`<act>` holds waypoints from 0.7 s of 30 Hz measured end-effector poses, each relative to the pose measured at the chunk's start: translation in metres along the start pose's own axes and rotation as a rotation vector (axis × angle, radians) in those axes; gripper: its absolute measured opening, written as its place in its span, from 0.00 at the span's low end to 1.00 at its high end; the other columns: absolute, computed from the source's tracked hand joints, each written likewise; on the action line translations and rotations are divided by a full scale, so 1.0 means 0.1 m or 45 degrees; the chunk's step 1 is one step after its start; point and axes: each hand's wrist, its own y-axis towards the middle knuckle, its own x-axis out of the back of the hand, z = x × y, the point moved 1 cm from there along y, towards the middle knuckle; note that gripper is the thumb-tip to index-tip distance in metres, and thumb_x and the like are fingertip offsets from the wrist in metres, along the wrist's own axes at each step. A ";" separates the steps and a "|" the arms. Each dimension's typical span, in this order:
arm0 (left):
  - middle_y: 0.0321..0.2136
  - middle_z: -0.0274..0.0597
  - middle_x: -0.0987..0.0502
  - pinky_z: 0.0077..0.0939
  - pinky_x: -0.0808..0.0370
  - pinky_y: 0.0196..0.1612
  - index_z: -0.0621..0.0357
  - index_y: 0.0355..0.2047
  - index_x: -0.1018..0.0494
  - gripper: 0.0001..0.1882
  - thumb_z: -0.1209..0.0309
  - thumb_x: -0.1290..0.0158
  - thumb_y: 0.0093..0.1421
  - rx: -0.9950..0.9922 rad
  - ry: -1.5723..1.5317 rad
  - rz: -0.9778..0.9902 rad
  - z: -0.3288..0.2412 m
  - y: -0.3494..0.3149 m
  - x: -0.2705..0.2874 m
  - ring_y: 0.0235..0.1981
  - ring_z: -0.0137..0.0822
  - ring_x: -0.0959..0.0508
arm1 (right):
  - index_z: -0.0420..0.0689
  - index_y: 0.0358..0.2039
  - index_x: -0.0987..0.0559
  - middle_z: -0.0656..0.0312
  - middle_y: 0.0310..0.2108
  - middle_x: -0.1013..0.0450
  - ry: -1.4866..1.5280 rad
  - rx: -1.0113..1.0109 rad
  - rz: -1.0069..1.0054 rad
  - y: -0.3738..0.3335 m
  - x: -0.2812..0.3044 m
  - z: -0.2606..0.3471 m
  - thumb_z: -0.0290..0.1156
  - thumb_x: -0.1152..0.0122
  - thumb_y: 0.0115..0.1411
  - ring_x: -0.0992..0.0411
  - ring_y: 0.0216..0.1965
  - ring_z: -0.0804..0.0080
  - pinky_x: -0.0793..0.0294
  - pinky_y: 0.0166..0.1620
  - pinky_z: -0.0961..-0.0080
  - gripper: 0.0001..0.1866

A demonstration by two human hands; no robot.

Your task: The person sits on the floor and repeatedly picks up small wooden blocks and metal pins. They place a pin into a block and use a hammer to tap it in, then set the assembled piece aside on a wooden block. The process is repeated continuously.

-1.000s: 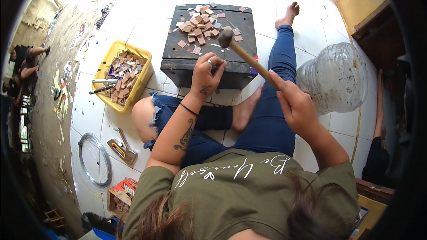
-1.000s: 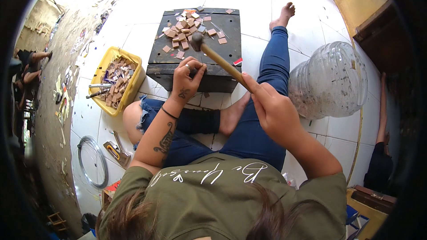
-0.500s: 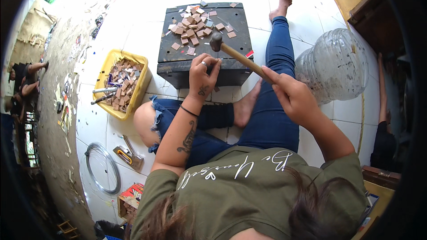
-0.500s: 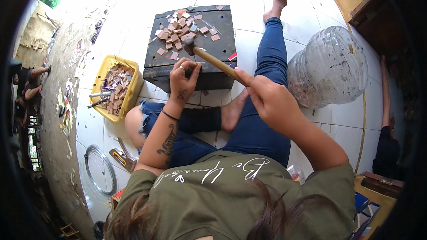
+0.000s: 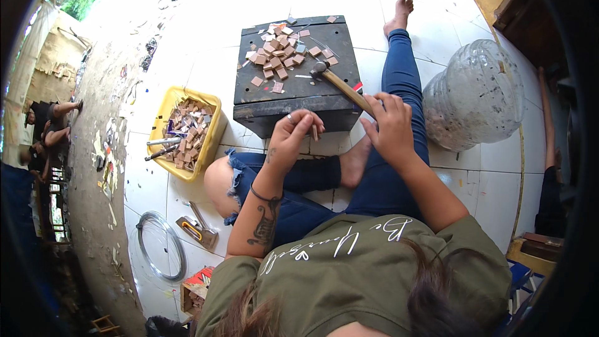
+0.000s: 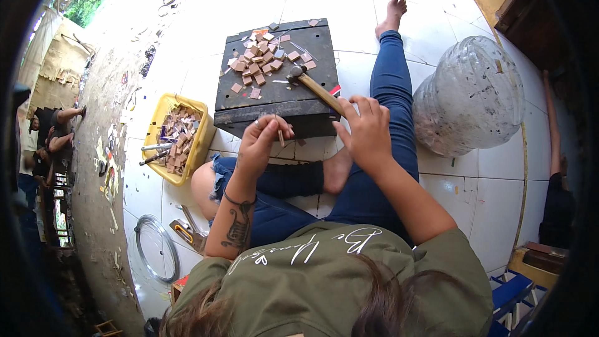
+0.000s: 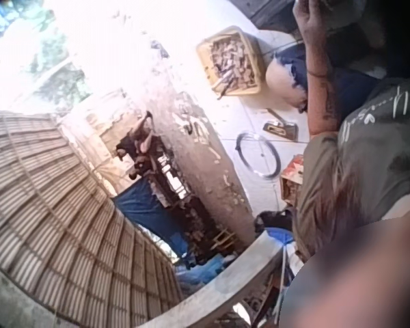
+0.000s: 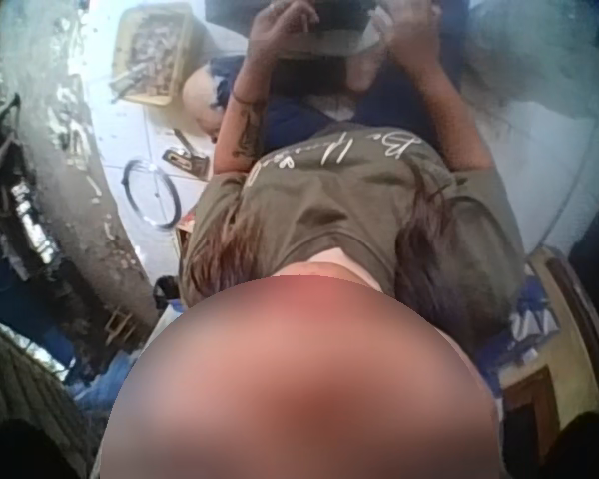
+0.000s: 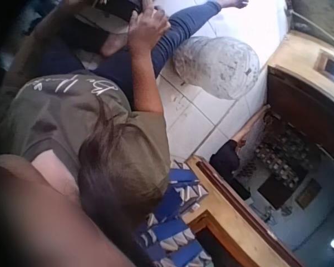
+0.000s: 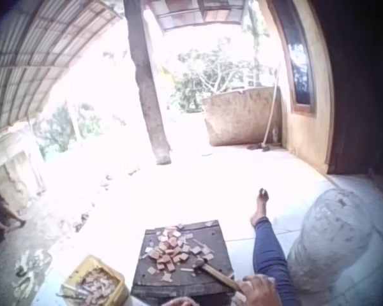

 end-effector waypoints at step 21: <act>0.17 0.34 0.28 0.20 0.32 0.24 0.65 0.33 0.24 0.11 0.72 0.53 0.69 -0.181 0.647 -0.231 -0.08 -0.24 -0.38 0.19 0.23 0.29 | 0.37 0.32 0.18 0.66 0.26 0.23 1.691 -0.771 0.654 0.32 -0.07 0.32 0.32 0.37 0.63 0.27 0.29 0.84 0.28 0.35 0.85 0.09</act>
